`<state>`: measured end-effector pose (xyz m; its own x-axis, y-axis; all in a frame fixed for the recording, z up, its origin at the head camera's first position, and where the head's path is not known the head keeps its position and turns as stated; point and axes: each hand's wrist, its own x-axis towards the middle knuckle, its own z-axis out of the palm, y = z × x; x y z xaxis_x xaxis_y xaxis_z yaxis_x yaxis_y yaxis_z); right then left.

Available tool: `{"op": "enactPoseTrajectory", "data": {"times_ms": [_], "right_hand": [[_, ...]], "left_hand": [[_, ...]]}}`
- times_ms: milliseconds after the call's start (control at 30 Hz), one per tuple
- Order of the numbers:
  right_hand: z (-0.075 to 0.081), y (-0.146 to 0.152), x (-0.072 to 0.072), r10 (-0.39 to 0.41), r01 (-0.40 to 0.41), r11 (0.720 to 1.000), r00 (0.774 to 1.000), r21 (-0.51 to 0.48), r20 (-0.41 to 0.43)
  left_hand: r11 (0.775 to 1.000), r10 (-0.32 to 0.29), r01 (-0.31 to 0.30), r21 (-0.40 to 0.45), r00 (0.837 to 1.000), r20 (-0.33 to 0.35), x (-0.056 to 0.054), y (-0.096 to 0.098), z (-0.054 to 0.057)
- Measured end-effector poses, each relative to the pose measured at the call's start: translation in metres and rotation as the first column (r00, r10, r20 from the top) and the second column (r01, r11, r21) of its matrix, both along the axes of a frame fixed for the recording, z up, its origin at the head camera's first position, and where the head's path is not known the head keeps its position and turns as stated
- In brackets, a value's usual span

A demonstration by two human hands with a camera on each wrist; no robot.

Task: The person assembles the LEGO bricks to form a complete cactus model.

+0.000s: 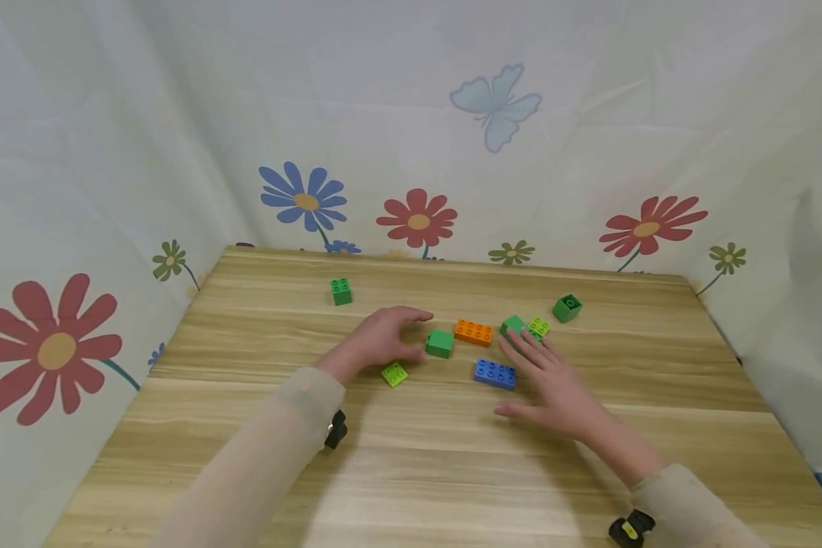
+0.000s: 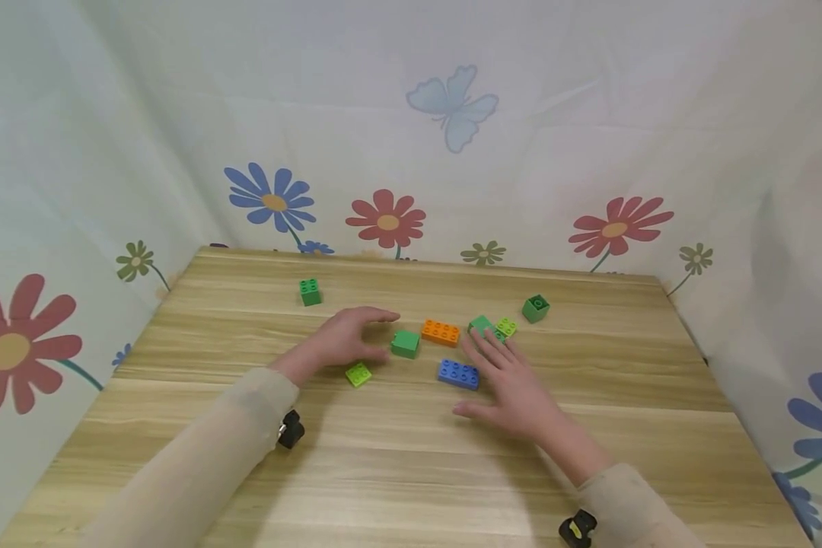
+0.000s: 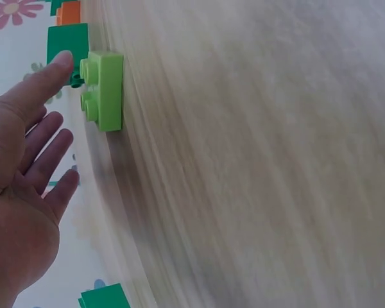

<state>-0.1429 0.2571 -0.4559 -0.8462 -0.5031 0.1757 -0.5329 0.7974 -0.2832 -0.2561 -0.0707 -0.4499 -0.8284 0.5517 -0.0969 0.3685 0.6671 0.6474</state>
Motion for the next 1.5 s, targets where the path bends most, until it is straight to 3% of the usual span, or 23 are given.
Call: {"op": "enactPoseTrajectory", "data": {"times_ms": [167, 633, 1033, 1500], "right_hand": [[0.000, -0.005, -0.001, 0.011, -0.011, 0.999, 1.000, -0.038, 0.007], [-0.003, -0.012, -0.003, -0.050, 0.072, 0.988, 0.987, -0.137, 0.155], [-0.010, -0.014, -0.006, -0.057, 0.075, 0.984, 0.992, -0.161, 0.111], [-0.016, -0.010, -0.010, -0.048, 0.060, 0.981, 0.996, -0.184, 0.070]], "left_hand": [[1.000, -0.011, 0.011, -0.005, 0.999, -0.033, -0.003, 0.005, -0.004], [1.000, 0.004, -0.004, 0.000, 0.999, -0.049, -0.003, 0.013, -0.008], [1.000, 0.009, -0.007, 0.023, 0.998, -0.067, -0.002, 0.014, -0.013], [0.997, 0.023, -0.021, 0.070, 0.999, -0.036, -0.003, 0.012, -0.017]]}}
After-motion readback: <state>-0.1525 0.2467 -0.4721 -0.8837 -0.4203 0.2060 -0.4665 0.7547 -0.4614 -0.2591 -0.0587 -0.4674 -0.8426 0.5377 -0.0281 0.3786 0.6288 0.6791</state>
